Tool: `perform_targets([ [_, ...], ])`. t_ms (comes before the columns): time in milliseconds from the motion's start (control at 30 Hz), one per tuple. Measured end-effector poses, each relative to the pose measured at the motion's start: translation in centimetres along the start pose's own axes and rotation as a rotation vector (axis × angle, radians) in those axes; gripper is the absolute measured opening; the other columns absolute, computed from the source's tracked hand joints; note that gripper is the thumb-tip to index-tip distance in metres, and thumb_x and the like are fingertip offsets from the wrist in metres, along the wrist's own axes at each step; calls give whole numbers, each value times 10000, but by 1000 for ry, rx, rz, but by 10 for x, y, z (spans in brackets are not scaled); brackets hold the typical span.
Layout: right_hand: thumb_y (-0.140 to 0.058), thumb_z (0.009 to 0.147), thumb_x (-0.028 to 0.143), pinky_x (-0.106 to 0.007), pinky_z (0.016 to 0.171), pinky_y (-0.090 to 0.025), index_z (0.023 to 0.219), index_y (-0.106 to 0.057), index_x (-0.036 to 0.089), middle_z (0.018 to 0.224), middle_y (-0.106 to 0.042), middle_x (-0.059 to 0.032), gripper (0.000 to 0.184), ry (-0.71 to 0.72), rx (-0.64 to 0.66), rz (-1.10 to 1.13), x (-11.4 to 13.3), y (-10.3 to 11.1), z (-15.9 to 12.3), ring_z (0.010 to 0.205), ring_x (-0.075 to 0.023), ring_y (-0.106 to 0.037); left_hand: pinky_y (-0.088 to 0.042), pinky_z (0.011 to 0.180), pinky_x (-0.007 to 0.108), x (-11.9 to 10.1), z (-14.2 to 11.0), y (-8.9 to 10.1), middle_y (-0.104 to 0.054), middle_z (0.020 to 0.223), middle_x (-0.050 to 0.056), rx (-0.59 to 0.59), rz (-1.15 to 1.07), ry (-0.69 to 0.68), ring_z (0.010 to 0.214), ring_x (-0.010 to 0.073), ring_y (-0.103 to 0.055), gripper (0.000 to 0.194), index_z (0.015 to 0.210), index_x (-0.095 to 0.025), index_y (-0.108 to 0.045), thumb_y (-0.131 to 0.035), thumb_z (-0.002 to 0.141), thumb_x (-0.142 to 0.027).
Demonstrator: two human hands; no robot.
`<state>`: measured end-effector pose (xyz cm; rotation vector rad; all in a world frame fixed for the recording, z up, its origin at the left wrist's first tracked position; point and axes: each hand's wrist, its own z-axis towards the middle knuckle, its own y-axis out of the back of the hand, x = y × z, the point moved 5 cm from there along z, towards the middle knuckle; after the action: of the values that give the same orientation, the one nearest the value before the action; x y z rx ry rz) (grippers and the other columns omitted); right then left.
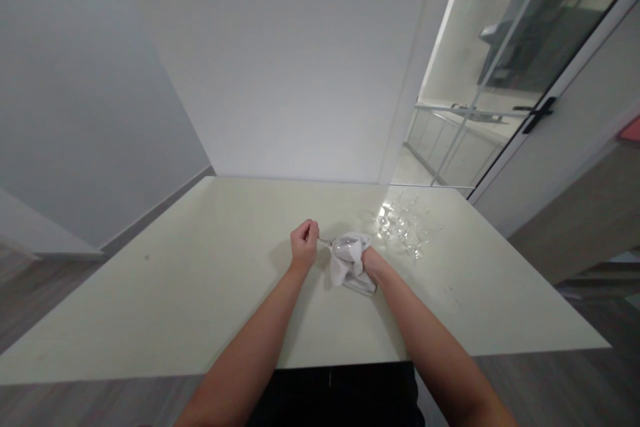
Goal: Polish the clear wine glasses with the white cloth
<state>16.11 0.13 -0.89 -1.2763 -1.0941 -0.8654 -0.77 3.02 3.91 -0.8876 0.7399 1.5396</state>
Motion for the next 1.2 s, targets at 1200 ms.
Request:
perform_targets([
  [1200, -886, 414, 286, -583, 1215, -207, 765, -713, 267, 1198, -692, -97, 393, 206, -222, -215, 5, 32, 4, 1387, -379, -417, -284, 540, 278, 5, 0, -5, -405, 539, -13, 12, 16, 15, 547, 129, -376, 452, 547, -203, -441, -525, 904, -468],
])
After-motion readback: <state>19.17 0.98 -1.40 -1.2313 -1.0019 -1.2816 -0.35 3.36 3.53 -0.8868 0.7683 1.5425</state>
